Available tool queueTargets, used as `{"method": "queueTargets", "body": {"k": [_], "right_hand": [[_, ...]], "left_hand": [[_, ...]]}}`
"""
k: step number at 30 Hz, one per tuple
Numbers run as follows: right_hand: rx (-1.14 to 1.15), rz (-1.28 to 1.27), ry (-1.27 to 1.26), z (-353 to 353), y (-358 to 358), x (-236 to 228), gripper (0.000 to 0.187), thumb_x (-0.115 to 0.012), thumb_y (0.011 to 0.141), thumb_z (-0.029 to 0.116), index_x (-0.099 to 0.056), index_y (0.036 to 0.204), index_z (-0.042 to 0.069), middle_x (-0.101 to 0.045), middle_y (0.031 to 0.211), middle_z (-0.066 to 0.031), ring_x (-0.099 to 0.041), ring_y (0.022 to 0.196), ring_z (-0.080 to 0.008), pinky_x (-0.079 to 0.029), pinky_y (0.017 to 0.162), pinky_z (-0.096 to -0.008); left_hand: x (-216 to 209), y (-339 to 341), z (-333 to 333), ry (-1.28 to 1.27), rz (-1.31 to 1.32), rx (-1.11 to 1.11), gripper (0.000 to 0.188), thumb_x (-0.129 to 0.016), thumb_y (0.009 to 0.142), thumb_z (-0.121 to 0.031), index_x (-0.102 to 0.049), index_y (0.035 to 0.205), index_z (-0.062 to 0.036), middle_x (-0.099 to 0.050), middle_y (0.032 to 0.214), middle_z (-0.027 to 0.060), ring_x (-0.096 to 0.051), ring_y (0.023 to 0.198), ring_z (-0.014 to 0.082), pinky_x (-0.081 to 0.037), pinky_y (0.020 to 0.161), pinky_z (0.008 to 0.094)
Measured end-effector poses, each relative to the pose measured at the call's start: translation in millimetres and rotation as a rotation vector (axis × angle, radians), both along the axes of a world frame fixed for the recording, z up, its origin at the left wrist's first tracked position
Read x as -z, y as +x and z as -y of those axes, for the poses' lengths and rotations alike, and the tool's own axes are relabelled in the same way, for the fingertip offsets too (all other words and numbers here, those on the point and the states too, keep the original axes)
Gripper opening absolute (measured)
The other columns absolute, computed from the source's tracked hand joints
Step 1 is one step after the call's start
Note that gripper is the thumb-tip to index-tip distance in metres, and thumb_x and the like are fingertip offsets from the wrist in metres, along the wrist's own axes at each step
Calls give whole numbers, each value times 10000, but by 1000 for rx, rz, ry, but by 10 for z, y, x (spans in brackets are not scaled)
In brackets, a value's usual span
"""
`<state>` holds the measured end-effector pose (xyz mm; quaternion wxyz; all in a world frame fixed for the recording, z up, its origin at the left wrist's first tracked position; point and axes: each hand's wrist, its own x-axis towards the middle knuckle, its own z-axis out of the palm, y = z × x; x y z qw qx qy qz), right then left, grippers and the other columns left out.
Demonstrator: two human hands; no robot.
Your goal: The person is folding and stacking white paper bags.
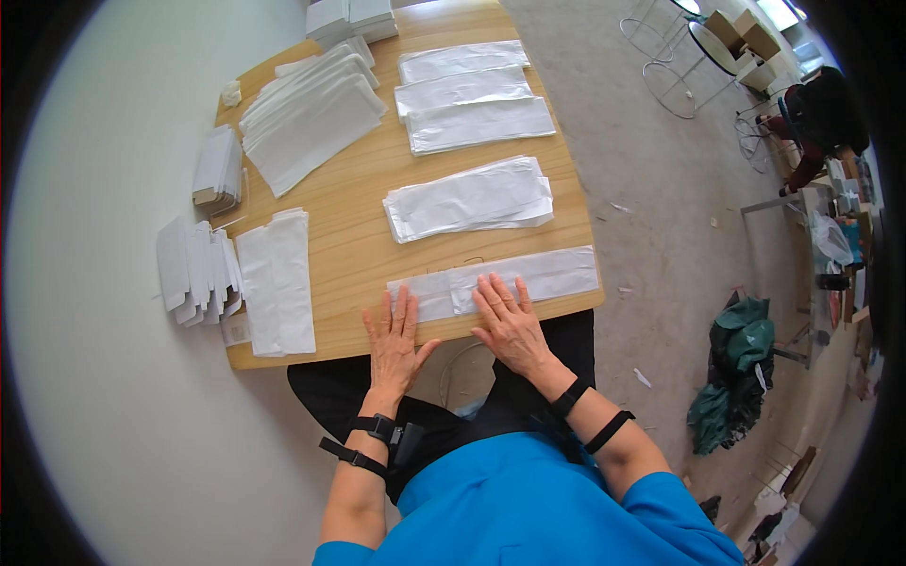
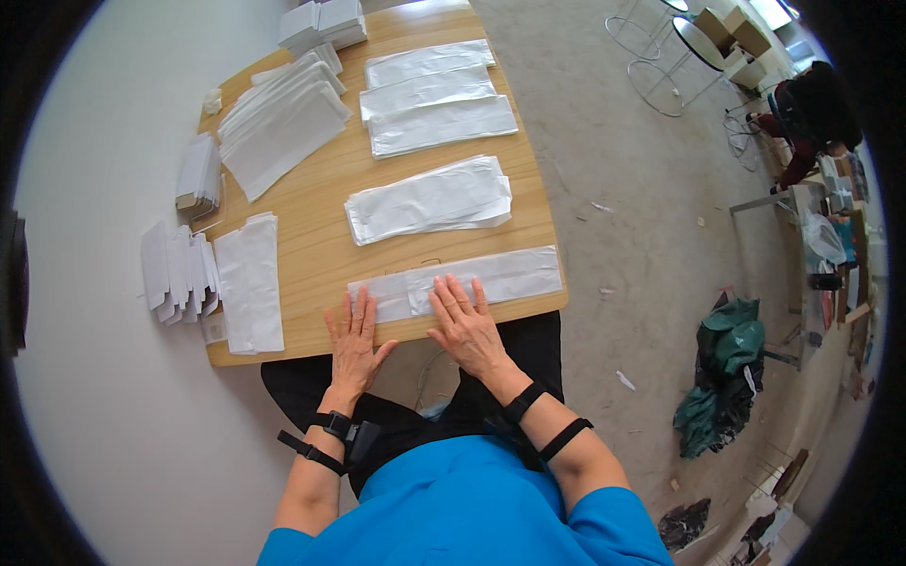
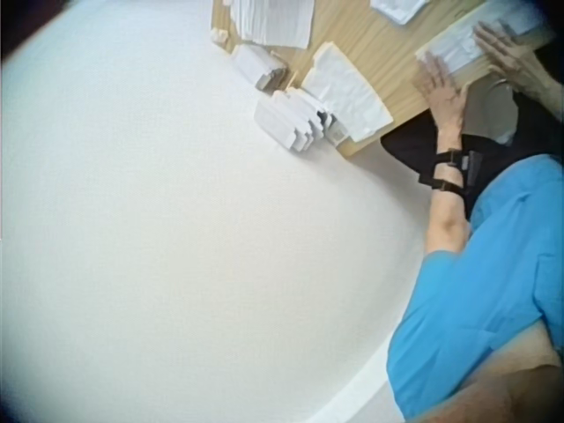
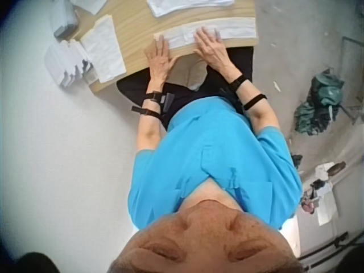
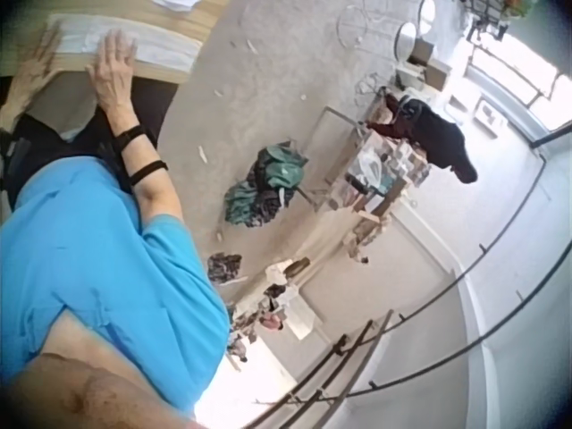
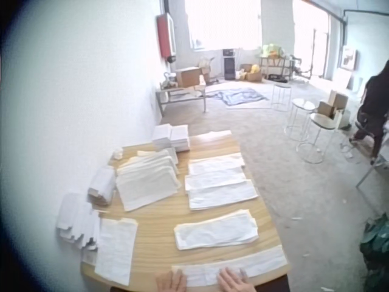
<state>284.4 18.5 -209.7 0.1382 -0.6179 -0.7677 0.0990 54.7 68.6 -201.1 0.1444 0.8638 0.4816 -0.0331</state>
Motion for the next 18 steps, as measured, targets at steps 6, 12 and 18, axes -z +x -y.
{"method": "queueTargets", "body": {"k": [6, 12, 18], "right_hand": [[-4, -30, 3, -15, -5, -21, 629, -667, 811, 350, -501, 1315, 13, -389, 1465, -148, -273, 1413, -282, -120, 1169, -518], [-33, -79, 122, -66, -43, -78, 518, -666, 821, 304, -557, 1231, 5, -459, 1398, -160, -364, 1357, -290, -195, 1149, -511], [5, -81, 127, -96, -134, -14, 451, -664, 824, 280, -585, 1171, 2, -550, 1276, -136, -475, 1230, -262, -251, 1119, -503]], "left_hand": [[-51, -35, -17, 29, 12, -20, 846, -579, 853, -510, -207, 1508, -124, -109, 1590, 59, -57, 1463, 286, 2, 1156, 562], [-163, 98, -58, 106, 383, -510, 600, -663, 843, -275, -415, 1339, -48, -469, 1254, 137, -438, 1162, 306, -342, 988, 428], [-54, 183, -161, -10, 372, -870, 332, -726, 785, -274, -578, 987, -55, -556, 852, 65, -556, 792, 243, -455, 722, 375]]}}
